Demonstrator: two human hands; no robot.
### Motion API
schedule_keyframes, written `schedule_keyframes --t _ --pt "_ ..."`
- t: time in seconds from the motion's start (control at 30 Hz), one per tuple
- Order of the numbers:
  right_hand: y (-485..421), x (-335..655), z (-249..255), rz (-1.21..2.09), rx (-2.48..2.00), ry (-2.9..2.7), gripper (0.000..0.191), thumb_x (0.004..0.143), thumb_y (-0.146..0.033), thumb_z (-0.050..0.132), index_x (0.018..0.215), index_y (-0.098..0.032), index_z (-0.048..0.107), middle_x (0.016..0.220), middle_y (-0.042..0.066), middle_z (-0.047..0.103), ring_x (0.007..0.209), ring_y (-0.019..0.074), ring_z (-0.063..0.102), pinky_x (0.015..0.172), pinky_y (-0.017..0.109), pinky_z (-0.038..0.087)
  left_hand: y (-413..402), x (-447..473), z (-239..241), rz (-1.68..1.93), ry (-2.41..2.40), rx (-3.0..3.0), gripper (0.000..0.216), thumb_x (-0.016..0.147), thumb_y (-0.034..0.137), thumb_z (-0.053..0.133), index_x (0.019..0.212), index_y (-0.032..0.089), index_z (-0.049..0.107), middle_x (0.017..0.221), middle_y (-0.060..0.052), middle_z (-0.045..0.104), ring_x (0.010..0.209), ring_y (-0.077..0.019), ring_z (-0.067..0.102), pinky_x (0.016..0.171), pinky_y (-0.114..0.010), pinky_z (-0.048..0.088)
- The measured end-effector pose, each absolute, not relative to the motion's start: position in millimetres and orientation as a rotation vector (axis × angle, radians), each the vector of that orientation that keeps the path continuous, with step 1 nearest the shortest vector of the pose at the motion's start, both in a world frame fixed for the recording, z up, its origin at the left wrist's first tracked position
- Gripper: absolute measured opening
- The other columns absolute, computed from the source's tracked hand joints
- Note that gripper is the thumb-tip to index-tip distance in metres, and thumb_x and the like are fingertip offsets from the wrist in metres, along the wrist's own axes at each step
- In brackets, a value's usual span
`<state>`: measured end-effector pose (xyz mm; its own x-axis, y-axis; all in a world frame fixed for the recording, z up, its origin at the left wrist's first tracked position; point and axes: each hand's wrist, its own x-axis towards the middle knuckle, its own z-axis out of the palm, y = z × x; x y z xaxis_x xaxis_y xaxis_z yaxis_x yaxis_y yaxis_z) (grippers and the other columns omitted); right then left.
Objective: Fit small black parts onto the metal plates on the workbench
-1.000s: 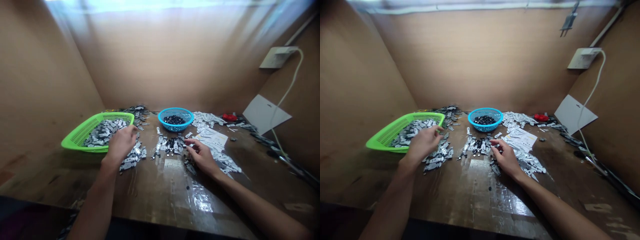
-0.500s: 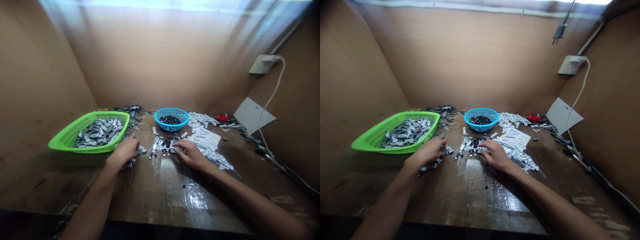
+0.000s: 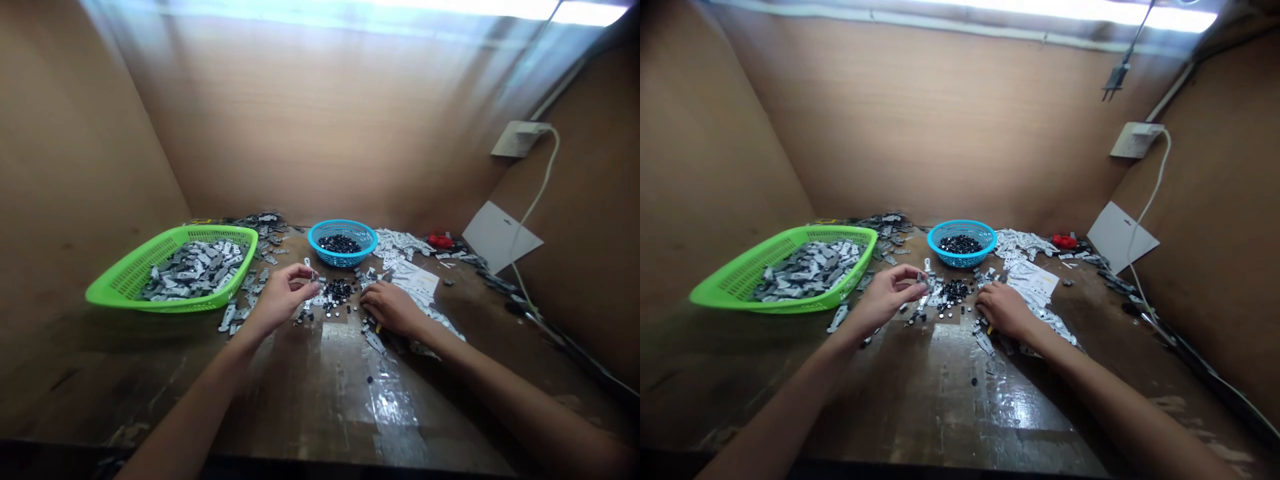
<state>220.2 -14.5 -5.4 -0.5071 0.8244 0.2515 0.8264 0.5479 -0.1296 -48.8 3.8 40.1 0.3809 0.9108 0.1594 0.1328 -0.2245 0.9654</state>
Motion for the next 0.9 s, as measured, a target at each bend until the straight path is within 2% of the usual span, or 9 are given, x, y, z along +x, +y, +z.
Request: schedule_keyframes --t 0.13,0.27,0.37,0.5,0.6,0.7,0.9 --pt "-3 210 -5 -0.006 -1.444 -2.414 0.019 0.084 -0.025 0.048 0.094 -0.02 0.064 0.087 0.007 0.059 0.085 0.018 0.052 0.076 0.029 0.038 5 -35 21 0.958 0.769 1.171 0.032 0.07 0.024 0.066 0.098 0.015 0.054 0.089 -0.004 0.059 0.078 -0.0125 0.062 0.075 -0.025 0.049" --pt "11 192 -9 0.014 -1.4 -2.435 0.023 0.081 -0.023 0.053 0.103 -0.019 0.061 0.093 0.008 0.057 0.091 0.0187 0.051 0.078 0.027 0.037 7 -28 3 0.891 0.781 0.968 0.034 0.068 0.016 0.069 0.098 0.014 0.054 0.085 -0.006 0.062 0.078 -0.0127 0.063 0.069 -0.019 0.05" --pt "12 187 -9 0.042 -1.348 -2.489 0.025 0.082 -0.018 0.05 0.105 -0.02 0.059 0.093 0.007 0.056 0.089 0.0167 0.053 0.074 0.024 0.037 7 -25 -2 0.822 0.785 0.894 0.034 0.068 0.011 0.067 0.1 0.011 0.053 0.084 -0.009 0.064 0.079 -0.0139 0.064 0.069 -0.02 0.051" --pt "0 196 -7 0.026 -1.342 -2.512 0.02 0.083 -0.017 0.047 0.095 -0.021 0.062 0.086 0.005 0.058 0.081 0.0153 0.054 0.069 0.024 0.037 3 -24 2 0.747 0.757 0.861 0.03 0.072 0.012 0.062 0.101 0.008 0.056 0.091 -0.014 0.064 0.088 -0.0176 0.063 0.076 -0.022 0.051" --pt "-10 206 -5 0.027 -1.369 -2.439 0.018 0.082 -0.019 0.048 0.092 -0.021 0.063 0.084 0.005 0.059 0.082 0.0163 0.053 0.069 0.025 0.037 0 -22 4 0.699 0.783 0.892 0.035 0.073 0.013 0.063 0.106 0.008 0.055 0.094 -0.015 0.064 0.089 -0.0181 0.063 0.076 -0.02 0.051" --pt "-19 212 -1 0.134 -1.353 -2.304 0.017 0.081 -0.022 0.053 0.094 -0.021 0.064 0.085 0.004 0.06 0.081 0.016 0.054 0.069 0.025 0.038 -3 -20 1 0.68 0.778 0.95 0.039 0.072 0.016 0.066 0.109 0.009 0.055 0.097 -0.014 0.064 0.09 -0.0176 0.063 0.077 -0.021 0.05" --pt "-30 210 11 0.336 -1.291 -2.144 0.013 0.078 -0.029 0.058 0.082 -0.019 0.065 0.078 0.004 0.061 0.072 0.0144 0.054 0.066 0.025 0.038 -6 -17 -4 0.644 0.77 1.003 0.043 0.07 0.021 0.069 0.11 0.011 0.055 0.101 -0.014 0.063 0.091 -0.0166 0.062 0.083 -0.023 0.048"
